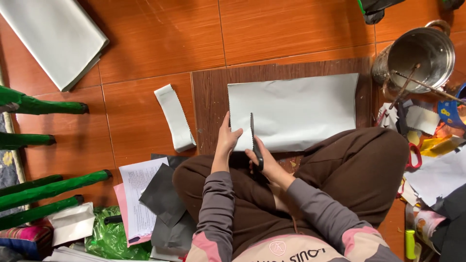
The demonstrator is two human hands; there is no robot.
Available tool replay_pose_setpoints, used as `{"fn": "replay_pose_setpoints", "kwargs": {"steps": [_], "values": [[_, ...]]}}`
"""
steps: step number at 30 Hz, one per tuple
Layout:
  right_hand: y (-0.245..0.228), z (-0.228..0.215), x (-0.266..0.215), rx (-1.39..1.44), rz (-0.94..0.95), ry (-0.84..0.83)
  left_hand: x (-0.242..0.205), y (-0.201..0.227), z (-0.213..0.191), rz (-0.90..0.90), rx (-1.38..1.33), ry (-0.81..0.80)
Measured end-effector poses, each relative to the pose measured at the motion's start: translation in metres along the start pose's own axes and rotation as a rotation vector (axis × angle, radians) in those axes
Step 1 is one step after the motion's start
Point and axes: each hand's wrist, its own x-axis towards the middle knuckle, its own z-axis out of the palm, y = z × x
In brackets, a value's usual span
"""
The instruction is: Cut white paper into long strips using scissors while sitting on the floor.
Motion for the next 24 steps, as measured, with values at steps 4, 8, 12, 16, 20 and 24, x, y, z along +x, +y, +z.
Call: {"fn": "replay_pose_setpoints", "kwargs": {"steps": [4, 8, 12, 16, 20, 24], "values": [[0.021, -0.003, 0.009, -0.181, -0.222, 0.068, -0.002, 0.007, 0.002, -0.097, -0.039, 0.013], [-0.008, 0.002, -0.003, -0.138, -0.118, 0.052, -0.004, 0.013, 0.0, -0.037, 0.024, -0.01], [0.005, -0.028, 0.046, 0.004, -0.177, -0.06, -0.012, 0.016, 0.005, -0.114, -0.043, -0.011], [0.041, -0.022, 0.077, -0.351, -0.557, 0.113, -0.016, 0.014, 0.009, -0.018, 0.378, 0.103], [0.035, -0.006, 0.074, -0.497, -0.257, 0.298, -0.025, 0.036, 0.013, -0.038, 0.344, 0.096], [0.028, -0.017, 0.076, -0.447, -0.185, 0.239, -0.01, 0.001, 0.009, 0.034, 0.335, 0.093]]}}
